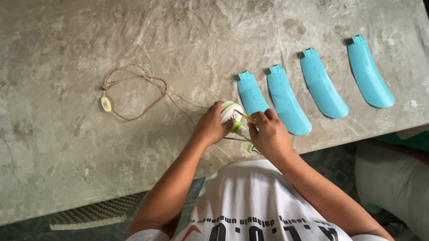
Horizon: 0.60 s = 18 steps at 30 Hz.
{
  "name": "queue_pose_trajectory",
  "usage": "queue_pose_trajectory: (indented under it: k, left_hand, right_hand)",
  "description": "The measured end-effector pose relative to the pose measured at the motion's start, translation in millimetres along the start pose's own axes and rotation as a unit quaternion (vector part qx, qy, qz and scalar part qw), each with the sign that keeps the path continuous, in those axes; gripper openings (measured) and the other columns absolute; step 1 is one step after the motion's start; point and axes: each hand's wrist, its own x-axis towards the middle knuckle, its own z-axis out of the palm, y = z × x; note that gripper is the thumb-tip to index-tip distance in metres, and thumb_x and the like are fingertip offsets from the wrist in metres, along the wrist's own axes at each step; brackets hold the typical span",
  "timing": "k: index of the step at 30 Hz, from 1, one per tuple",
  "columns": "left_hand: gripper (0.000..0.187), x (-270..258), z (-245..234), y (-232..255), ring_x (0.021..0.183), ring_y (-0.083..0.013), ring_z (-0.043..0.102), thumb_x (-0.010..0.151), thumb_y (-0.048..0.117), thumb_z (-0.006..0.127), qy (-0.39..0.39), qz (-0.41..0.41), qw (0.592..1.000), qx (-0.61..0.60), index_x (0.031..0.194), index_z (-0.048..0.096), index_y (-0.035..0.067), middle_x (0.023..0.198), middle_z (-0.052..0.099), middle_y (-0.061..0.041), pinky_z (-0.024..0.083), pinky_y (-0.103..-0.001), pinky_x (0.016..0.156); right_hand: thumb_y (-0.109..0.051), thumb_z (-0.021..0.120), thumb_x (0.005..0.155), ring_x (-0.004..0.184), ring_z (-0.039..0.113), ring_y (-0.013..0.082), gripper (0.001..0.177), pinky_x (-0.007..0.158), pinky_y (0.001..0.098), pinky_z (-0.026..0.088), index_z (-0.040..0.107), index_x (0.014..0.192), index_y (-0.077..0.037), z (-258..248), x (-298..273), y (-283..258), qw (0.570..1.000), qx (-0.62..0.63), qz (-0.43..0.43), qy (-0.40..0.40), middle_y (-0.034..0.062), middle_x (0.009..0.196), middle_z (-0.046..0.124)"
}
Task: The person assembles a small electric fan by attaching four light blue blades to the motor housing. They use a screwdriver to secure the blades and tighten the central nut, completing the assembly on a patterned tabletop.
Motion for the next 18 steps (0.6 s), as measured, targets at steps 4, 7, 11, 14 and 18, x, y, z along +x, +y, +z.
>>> queue_pose_trajectory:
  k: [4,7,11,14,18]
  left_hand:
    - [0.062,-4,1,3,0.113,-0.0468,0.062,0.088,0.035,0.074,-0.019,-0.019,1.000,0.003,0.135,0.044,0.007,0.129,0.061,-0.026,0.052,-0.053,0.089]
    - [0.061,-1,-1,9,0.111,-0.0467,0.063,0.087,0.036,0.073,-0.019,-0.022,1.000,0.007,0.133,0.044,0.008,0.129,0.062,-0.024,0.052,-0.054,0.088]
    - [0.057,-1,-2,17,0.108,-0.0458,0.064,0.088,0.041,0.072,-0.029,-0.065,0.996,0.060,0.128,0.044,0.010,0.130,0.062,-0.021,0.051,-0.057,0.085]
    - [0.057,0,-2,23,0.108,-0.0446,0.065,0.089,0.042,0.071,-0.024,-0.073,0.995,0.067,0.129,0.044,0.011,0.130,0.063,-0.019,0.052,-0.058,0.083]
    - [0.059,-8,-1,26,0.107,-0.0431,0.066,0.087,0.042,0.070,-0.013,-0.072,0.995,0.060,0.130,0.044,0.011,0.131,0.063,-0.017,0.053,-0.057,0.083]
  right_hand:
    - [-0.018,0.072,0.092,0.078,0.067,0.0400,0.013,0.068,0.0497,0.053,0.072,0.090,-0.006,7,2,8,0.994,-0.038,0.084,-0.054,0.0162,0.084,0.068]
    - [-0.025,0.072,0.098,0.078,0.068,0.0400,0.021,0.069,0.0482,0.054,0.073,0.092,-0.005,6,12,15,0.976,0.006,0.189,-0.107,0.0185,0.084,0.067]
    - [-0.018,0.074,0.080,0.072,0.066,0.0390,0.022,0.066,0.0471,0.054,0.068,0.090,0.001,4,9,19,0.994,0.041,0.097,-0.042,0.0205,0.085,0.066]
    - [-0.015,0.075,0.076,0.075,0.064,0.0407,0.017,0.067,0.0488,0.053,0.071,0.083,0.000,7,4,22,1.000,-0.007,0.010,0.017,0.0185,0.083,0.069]
    - [-0.018,0.076,0.094,0.080,0.065,0.0405,0.017,0.070,0.0513,0.051,0.073,0.084,-0.005,18,0,29,0.992,-0.048,0.109,-0.037,0.0174,0.086,0.070]
